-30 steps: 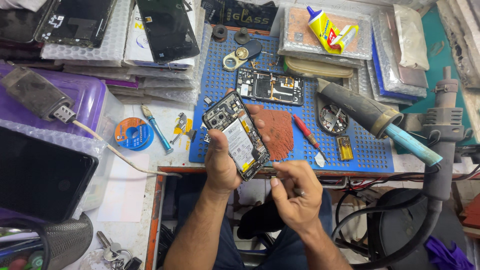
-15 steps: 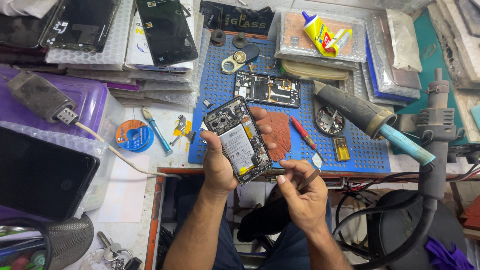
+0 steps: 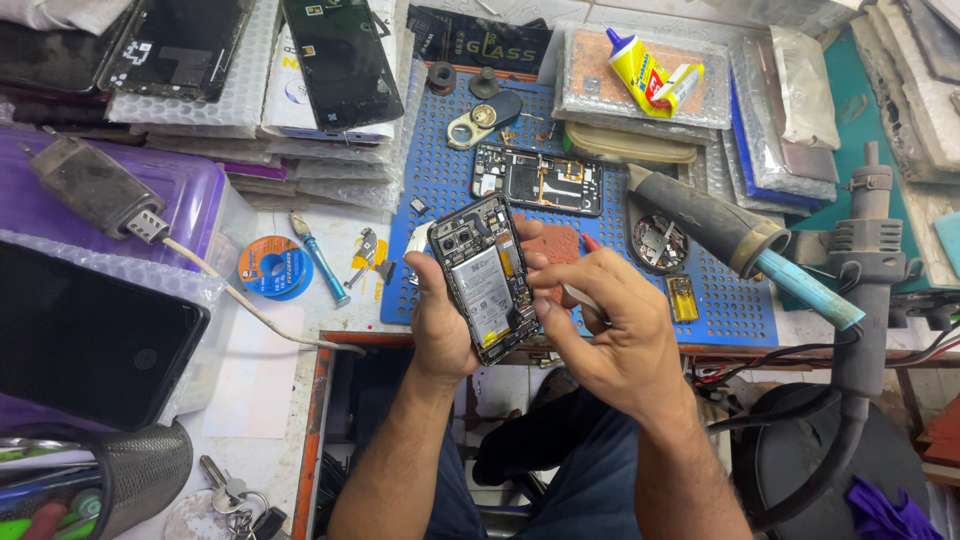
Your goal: The person repairs a disassembled smartphone on a cluttered workbench. They use a screwdriver to remove screws from the motherboard area, then use tweezers to lift and adjust internal components and connectors near the battery.
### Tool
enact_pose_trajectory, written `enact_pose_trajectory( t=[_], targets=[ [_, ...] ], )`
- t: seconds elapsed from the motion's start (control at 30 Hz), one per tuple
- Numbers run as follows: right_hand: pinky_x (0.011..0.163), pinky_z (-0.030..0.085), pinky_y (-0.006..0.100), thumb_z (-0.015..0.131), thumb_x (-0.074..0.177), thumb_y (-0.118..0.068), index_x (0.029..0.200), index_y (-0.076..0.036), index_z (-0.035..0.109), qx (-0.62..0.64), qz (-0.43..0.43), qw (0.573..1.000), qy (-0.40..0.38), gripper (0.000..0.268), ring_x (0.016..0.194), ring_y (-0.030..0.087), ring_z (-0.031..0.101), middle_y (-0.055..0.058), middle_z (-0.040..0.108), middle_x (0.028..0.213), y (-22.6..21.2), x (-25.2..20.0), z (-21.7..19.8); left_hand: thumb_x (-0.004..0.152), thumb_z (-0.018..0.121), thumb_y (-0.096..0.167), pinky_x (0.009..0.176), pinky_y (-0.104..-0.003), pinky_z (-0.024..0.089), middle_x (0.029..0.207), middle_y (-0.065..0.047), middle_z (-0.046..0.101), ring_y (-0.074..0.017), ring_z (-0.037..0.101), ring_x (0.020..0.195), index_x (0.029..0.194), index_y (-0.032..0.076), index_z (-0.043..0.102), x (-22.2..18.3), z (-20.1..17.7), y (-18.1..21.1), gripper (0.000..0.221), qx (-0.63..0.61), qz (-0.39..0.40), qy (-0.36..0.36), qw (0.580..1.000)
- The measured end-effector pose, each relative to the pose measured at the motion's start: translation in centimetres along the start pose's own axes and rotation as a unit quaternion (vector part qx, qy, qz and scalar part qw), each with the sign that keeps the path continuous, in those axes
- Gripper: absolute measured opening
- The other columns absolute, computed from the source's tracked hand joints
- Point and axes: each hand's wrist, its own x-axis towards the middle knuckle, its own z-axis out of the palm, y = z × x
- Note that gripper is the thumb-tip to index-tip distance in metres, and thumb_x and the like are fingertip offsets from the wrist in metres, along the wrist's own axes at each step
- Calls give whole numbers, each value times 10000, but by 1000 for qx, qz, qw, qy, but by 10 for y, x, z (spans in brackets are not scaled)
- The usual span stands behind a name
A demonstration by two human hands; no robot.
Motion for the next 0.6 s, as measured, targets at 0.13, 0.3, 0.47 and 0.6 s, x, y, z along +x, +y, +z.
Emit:
enact_pose_trajectory(
  t=[0.13, 0.3, 0.47, 0.6],
  targets=[
    [782, 468, 189, 572, 993, -35, 1310, -56, 639, 94, 128, 987, 17, 324, 860, 56, 536, 11, 577, 958, -4, 5, -7, 953, 418, 786, 959, -450, 623, 1377, -200, 589, -253, 662, 1190, 1502, -31, 468, 0, 0, 1, 986, 13, 18, 31, 999],
    [798, 483, 270, 552, 1060, -27, 1291, -33, 680, -68, 97, 989, 89, 265, 906, 170, 574, 96, 592, 1066, 7, -7, -23, 988, 395, 784, 943, -500, 625, 1416, -230, 593, -314, 678, 1193, 1477, -57, 468, 1, -3, 1, 976, -69, 22, 18, 997],
    [773, 532, 342, 679, 991, -73, 1214, -55, 725, -171, 113, 974, 97, 228, 861, 220, 670, 118, 671, 986, 15, -19, -20, 973, 395, 787, 990, -541, 608, 1462, -228, 566, -341, 665, 1227, 1540, -64, 435, 2, -1, 1, 1024, -118, 6, 5, 993],
    [769, 530, 373, 749, 935, -86, 1093, -62, 748, -215, 85, 967, 103, 160, 874, 254, 683, 105, 719, 970, 19, -18, -15, 945, 389, 791, 989, -560, 600, 1470, -221, 553, -339, 637, 1262, 1523, -56, 413, 2, 2, 3, 1026, -90, 2, 37, 995]
  ],
)
